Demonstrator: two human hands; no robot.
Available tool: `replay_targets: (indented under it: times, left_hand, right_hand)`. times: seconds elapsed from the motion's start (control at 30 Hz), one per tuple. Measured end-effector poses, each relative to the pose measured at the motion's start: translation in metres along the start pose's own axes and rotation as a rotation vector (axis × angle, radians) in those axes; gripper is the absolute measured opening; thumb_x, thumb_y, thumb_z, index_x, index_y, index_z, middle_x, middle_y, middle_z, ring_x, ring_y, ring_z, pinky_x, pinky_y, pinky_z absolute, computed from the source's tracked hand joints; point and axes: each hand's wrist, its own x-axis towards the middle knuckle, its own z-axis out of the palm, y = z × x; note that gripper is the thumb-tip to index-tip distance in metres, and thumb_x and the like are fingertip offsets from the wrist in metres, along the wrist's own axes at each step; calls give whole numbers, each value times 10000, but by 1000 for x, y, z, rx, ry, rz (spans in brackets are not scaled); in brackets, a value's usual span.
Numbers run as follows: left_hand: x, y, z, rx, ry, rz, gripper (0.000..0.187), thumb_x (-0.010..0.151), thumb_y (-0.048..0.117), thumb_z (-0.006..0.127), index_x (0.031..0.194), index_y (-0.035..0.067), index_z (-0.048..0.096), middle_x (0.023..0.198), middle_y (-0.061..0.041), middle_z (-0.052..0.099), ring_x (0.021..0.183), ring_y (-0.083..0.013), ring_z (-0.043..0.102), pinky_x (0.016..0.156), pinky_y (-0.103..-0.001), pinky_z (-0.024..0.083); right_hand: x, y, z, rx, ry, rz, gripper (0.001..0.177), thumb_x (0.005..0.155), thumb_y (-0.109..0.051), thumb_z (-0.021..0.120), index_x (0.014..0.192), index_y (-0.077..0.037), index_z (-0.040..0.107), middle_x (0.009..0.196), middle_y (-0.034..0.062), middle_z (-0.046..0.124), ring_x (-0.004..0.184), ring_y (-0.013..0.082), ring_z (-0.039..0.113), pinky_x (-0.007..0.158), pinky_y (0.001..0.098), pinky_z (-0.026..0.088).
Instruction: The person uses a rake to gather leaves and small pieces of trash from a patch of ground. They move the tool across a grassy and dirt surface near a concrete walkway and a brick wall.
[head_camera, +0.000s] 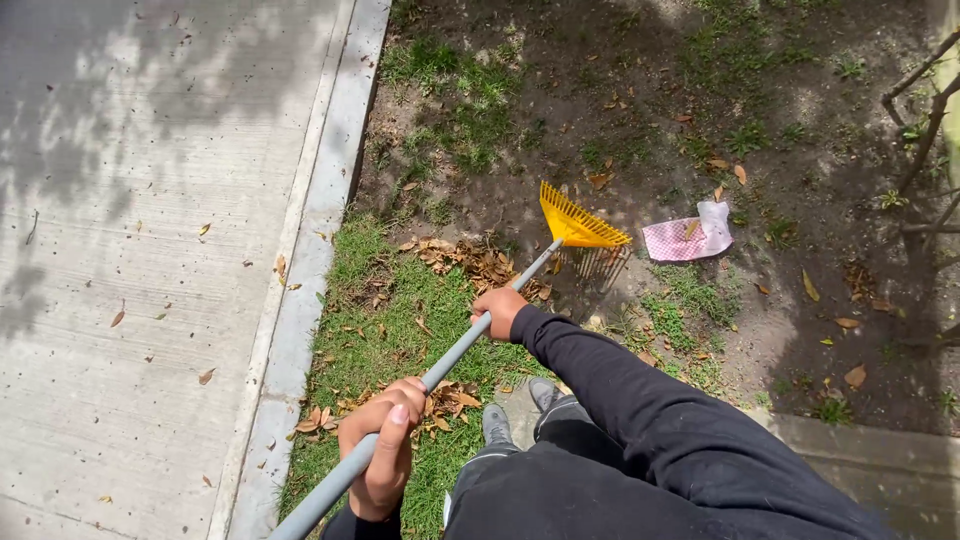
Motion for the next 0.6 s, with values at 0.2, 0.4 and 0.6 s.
replay_targets:
  times: [0.2, 0.4, 0.6]
  left_hand:
    - [-20, 43, -75, -110, 23, 5, 354, 1019, 122, 526, 688, 13, 464, 674, -71, 447, 694, -222, 446, 915, -482, 432]
    - [-5, 47, -119, -315, -45, 85, 437, 1066, 169, 519, 658, 27, 454, 611, -66, 419, 645, -221, 428, 814, -473, 409]
    - [22, -9, -76, -495, -262, -27, 423, 1031, 177, 509, 652, 3, 431, 629, -75, 398, 669, -228, 413, 890, -476, 423]
  right_hand:
    - [9, -101, 34, 123, -36, 39, 159, 692, -240, 797, 725, -129, 686, 691, 94, 682, 670, 342, 673, 627, 471, 536]
    - [10, -134, 27, 81, -47, 179, 188, 762, -238, 796, 763, -104, 664, 718, 107, 679, 705, 347, 679, 656, 479, 544]
    - [-71, -67, 9, -87, 136, 409, 138, 694, -182, 796, 739, -123, 680, 729, 116, 678, 728, 372, 670, 662, 504, 528]
